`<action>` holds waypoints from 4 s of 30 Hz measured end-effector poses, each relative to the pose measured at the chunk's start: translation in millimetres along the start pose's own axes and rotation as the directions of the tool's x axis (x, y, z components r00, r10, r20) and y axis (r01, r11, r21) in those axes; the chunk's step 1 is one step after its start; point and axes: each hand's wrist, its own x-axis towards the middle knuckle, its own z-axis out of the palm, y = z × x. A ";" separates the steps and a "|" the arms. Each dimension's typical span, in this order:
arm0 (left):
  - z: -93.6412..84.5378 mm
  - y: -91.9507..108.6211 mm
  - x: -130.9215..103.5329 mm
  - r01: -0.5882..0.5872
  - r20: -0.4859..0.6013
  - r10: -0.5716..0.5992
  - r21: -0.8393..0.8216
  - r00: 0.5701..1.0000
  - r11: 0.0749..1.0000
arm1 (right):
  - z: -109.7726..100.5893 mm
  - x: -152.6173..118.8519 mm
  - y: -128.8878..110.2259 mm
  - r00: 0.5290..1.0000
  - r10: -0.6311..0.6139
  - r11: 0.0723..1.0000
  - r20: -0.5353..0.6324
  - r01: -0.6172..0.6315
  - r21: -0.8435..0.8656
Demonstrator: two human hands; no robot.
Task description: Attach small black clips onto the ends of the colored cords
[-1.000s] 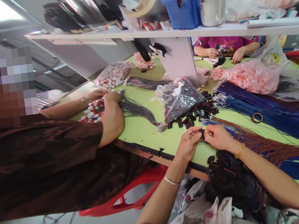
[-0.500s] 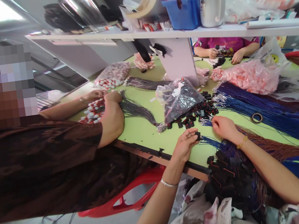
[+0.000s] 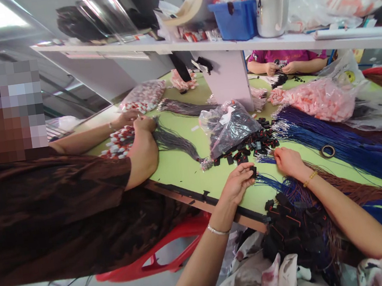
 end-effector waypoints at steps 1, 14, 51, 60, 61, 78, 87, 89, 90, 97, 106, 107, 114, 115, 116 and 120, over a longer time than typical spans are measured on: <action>1.1 -0.4 0.2 0.004 0.005 -0.004 -0.001 1.000 1.000 | 0.9 2.8 -1.1 1.000 -0.006 1.000 -0.005 0.006 0.006; 4.1 -2.9 -1.0 0.013 0.036 -0.009 -0.107 0.999 0.994 | 3.8 17.2 -0.5 0.988 -0.101 0.930 -0.116 0.135 0.342; 27.9 -14.4 -1.1 -0.045 0.043 0.048 -0.071 0.998 0.996 | -1.4 -27.6 -29.7 0.985 -0.127 0.744 -0.114 0.171 0.646; 31.4 -21.0 -1.4 -0.080 -0.046 0.077 -0.051 0.996 0.996 | 2.4 -32.2 -31.4 0.985 -0.127 0.779 -0.115 0.171 0.603; 32.0 -22.4 -1.5 -0.087 -0.058 0.085 -0.032 0.995 0.996 | 3.8 -33.1 -32.2 0.987 -0.112 0.799 -0.116 0.159 0.580; 21.8 -17.6 5.6 -0.031 -0.010 0.030 -0.061 0.999 0.998 | -0.6 12.4 30.4 0.998 0.058 0.990 -0.013 -0.056 0.128; 26.7 -16.7 8.0 -0.022 0.005 0.023 -0.079 1.000 0.997 | -8.8 13.9 24.2 0.993 0.066 0.978 -0.099 -0.045 0.202; 28.8 -17.3 8.9 -0.020 0.014 0.022 -0.103 1.000 0.994 | -9.3 16.0 17.6 0.991 0.022 0.931 -0.131 0.028 0.363; 29.9 -17.7 9.3 -0.022 0.017 0.024 -0.119 1.000 0.993 | -9.9 16.6 13.9 0.989 -0.004 0.893 -0.150 0.071 0.445; 32.1 -20.1 14.3 0.015 0.046 -0.002 -0.276 0.999 0.961 | -13.3 4.9 -6.3 0.974 -0.096 0.658 -0.207 0.218 0.721; 30.1 -23.8 19.8 0.072 0.090 -0.043 -0.345 0.995 0.936 | -3.7 -18.5 -10.3 0.980 -0.092 0.747 -0.178 0.186 0.639; 29.6 -24.1 19.9 0.072 0.096 -0.042 -0.344 0.995 0.936 | -3.7 -18.9 -10.8 0.980 -0.090 0.759 -0.179 0.183 0.625; 26.8 -25.1 20.1 0.073 0.109 -0.038 -0.337 0.993 0.939 | -6.8 -19.5 -14.9 0.973 -0.099 0.822 -0.207 0.197 0.535; 26.9 -25.2 20.1 0.071 0.107 -0.038 -0.334 0.994 0.940 | -7.1 -20.0 -15.6 0.968 -0.114 0.834 -0.223 0.215 0.508; 27.1 -25.5 19.9 0.068 0.105 -0.035 -0.329 0.994 0.942 | -7.2 -20.5 -16.3 0.961 -0.136 0.846 -0.242 0.240 0.476; 29.6 -28.9 18.7 0.052 0.083 -0.030 -0.271 0.996 0.961 | -3.0 -22.5 -17.4 0.908 -0.265 0.880 -0.325 0.365 0.303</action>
